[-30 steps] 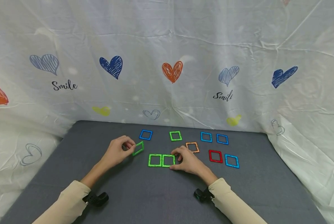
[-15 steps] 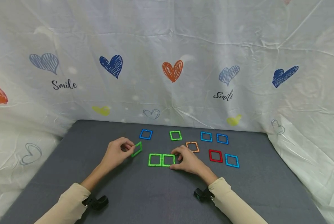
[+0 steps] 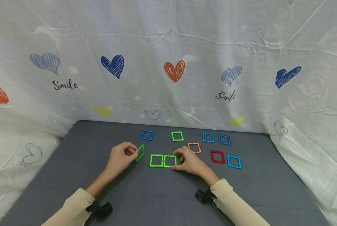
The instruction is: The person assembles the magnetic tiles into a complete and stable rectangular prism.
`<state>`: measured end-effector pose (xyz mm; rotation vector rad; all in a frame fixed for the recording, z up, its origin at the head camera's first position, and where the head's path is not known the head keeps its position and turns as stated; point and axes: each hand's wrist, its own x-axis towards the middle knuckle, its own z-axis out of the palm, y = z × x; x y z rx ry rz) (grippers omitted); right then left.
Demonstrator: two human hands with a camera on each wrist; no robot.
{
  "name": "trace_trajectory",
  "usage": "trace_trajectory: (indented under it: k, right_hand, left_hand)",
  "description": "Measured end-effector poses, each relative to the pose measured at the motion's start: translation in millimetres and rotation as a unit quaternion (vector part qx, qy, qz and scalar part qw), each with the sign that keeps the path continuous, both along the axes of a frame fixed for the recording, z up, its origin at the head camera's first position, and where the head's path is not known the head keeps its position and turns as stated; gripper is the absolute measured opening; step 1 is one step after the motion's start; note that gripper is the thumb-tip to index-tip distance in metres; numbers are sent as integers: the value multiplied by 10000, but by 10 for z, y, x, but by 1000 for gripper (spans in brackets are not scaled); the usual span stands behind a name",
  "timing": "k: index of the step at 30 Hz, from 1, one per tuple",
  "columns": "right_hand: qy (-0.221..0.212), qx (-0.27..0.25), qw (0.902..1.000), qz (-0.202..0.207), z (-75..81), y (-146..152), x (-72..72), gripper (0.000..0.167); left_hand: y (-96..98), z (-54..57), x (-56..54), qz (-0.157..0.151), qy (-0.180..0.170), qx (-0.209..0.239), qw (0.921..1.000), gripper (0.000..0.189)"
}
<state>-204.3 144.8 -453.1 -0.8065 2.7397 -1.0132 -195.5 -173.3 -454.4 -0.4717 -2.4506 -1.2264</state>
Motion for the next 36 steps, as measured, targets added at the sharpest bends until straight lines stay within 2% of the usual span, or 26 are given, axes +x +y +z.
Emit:
trace_trajectory:
  k: [10, 15, 25, 36]
  right_hand:
    - [53, 37, 10000, -5, 5, -4, 6, 52]
    - [29, 32, 10000, -28, 6, 0, 4, 51]
    - [-34, 22, 10000, -32, 13, 2, 7, 52]
    - [-13, 59, 10000, -15, 2, 5, -4, 53]
  left_hand:
    - [102, -7, 64, 126, -83, 64, 9999, 5]
    - [151, -16, 85, 89, -99, 174, 9998, 4]
    - [202, -37, 88, 98, 220, 275, 9993, 5]
    - [279, -74, 98, 163, 271, 340, 9989, 5]
